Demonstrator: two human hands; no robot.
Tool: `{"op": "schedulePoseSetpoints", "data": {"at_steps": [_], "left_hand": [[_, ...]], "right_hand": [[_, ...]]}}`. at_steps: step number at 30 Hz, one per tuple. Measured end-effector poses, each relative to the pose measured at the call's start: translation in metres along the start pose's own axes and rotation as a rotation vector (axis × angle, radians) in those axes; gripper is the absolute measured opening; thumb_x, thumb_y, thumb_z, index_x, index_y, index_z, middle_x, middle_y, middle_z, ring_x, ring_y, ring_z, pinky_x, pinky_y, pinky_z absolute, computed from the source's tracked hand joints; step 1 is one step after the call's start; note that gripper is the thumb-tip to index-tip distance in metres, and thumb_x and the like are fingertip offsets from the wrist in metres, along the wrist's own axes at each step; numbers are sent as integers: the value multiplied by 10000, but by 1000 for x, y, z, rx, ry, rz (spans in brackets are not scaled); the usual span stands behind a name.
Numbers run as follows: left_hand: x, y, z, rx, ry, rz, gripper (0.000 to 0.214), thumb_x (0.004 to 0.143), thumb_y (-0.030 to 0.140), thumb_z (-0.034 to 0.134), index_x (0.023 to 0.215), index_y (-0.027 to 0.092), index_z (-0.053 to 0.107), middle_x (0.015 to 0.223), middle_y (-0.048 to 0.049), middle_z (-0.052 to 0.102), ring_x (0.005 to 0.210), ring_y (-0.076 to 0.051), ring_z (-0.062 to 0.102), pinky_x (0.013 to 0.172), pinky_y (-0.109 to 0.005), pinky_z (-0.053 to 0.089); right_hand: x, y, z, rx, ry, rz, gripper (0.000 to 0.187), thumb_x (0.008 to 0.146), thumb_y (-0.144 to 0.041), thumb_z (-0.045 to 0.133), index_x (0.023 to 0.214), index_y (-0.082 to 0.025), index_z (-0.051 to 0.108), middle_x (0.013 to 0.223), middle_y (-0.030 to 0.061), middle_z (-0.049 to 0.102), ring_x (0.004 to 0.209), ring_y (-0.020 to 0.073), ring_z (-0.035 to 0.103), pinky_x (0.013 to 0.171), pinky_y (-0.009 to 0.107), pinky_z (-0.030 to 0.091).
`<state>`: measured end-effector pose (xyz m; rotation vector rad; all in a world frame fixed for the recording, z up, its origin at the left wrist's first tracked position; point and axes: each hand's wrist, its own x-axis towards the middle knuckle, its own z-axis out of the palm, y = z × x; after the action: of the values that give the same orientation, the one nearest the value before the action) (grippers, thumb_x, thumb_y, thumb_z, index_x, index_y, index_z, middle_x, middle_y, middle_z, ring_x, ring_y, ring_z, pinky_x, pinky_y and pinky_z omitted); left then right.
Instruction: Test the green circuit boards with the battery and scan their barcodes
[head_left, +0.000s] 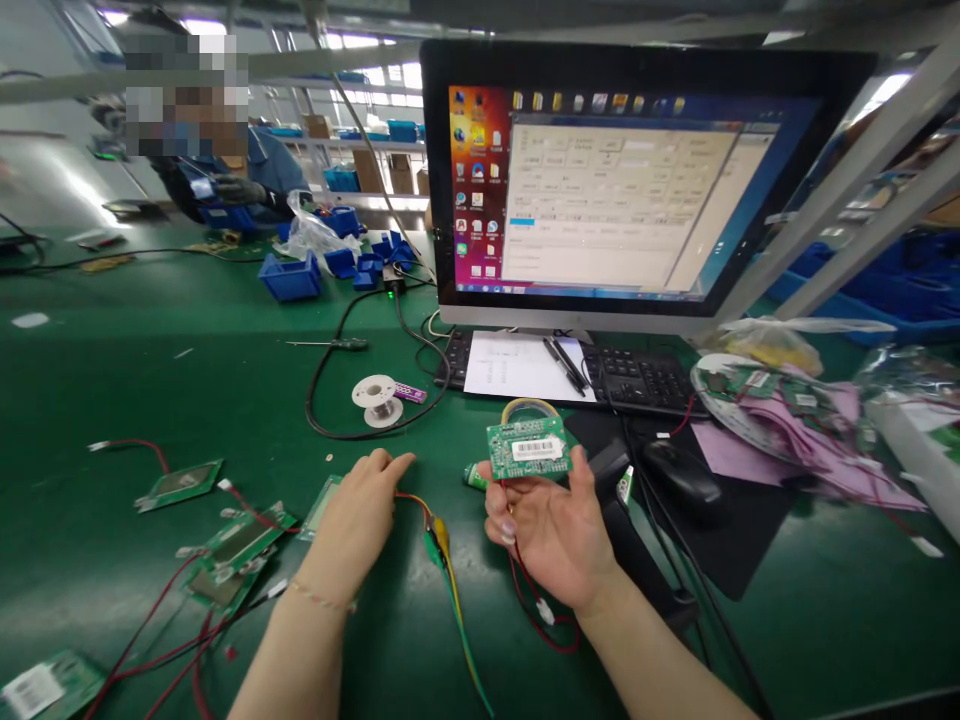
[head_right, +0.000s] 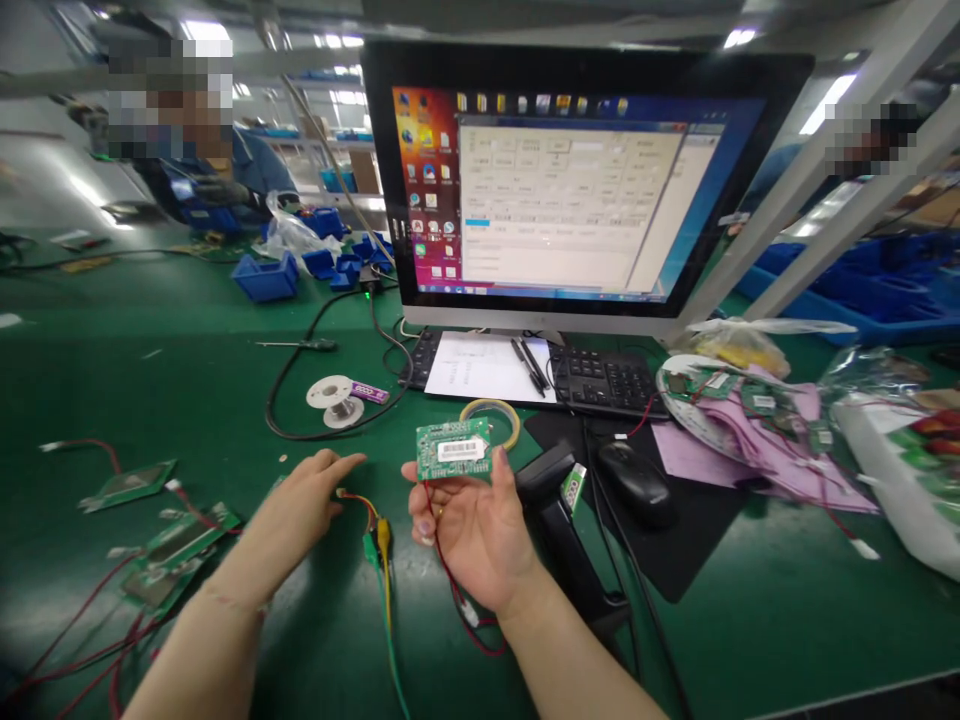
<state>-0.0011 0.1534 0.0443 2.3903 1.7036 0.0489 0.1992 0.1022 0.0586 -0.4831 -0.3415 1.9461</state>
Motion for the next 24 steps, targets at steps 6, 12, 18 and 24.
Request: {"op": "schedulePoseSetpoints", "data": {"at_steps": [6, 12, 18, 24], "left_hand": [[-4, 2, -6, -44, 293, 28, 340, 796, 123, 447, 1121, 209, 497, 964, -50, 560, 890, -200, 547, 762, -328, 462], [-13, 28, -19, -224, 722, 241, 179, 808, 169, 526, 980, 181, 571, 843, -19, 578, 768, -124, 548, 700, -243, 442], [-20, 36, -21, -274, 845, 337, 230, 736, 57, 594, 953, 135, 594, 819, -36, 577, 748, -111, 535, 682, -234, 440], [-21, 39, -21, -298, 879, 368, 262, 710, 25, 610, 954, 121, 592, 811, -41, 578, 741, -108, 530, 656, -235, 442]], "right_hand": [[0, 2, 0, -20, -4, 11, 775, 693, -763, 339, 900, -92, 667, 666, 56, 560, 521, 101, 383, 518, 255, 270], [-2, 4, 2, -38, -12, 9, 779, 711, -750, 325, 908, -79, 668, 646, 52, 542, 512, 105, 389, 510, 259, 272], [-2, 5, 5, -87, 1, 18, 791, 700, -762, 308, 907, -87, 663, 627, 43, 519, 497, 104, 368, 504, 266, 273], [-4, 4, 5, -76, -25, 34, 817, 721, -761, 249, 920, -82, 657, 632, 47, 507, 498, 106, 370, 504, 264, 266]]}}
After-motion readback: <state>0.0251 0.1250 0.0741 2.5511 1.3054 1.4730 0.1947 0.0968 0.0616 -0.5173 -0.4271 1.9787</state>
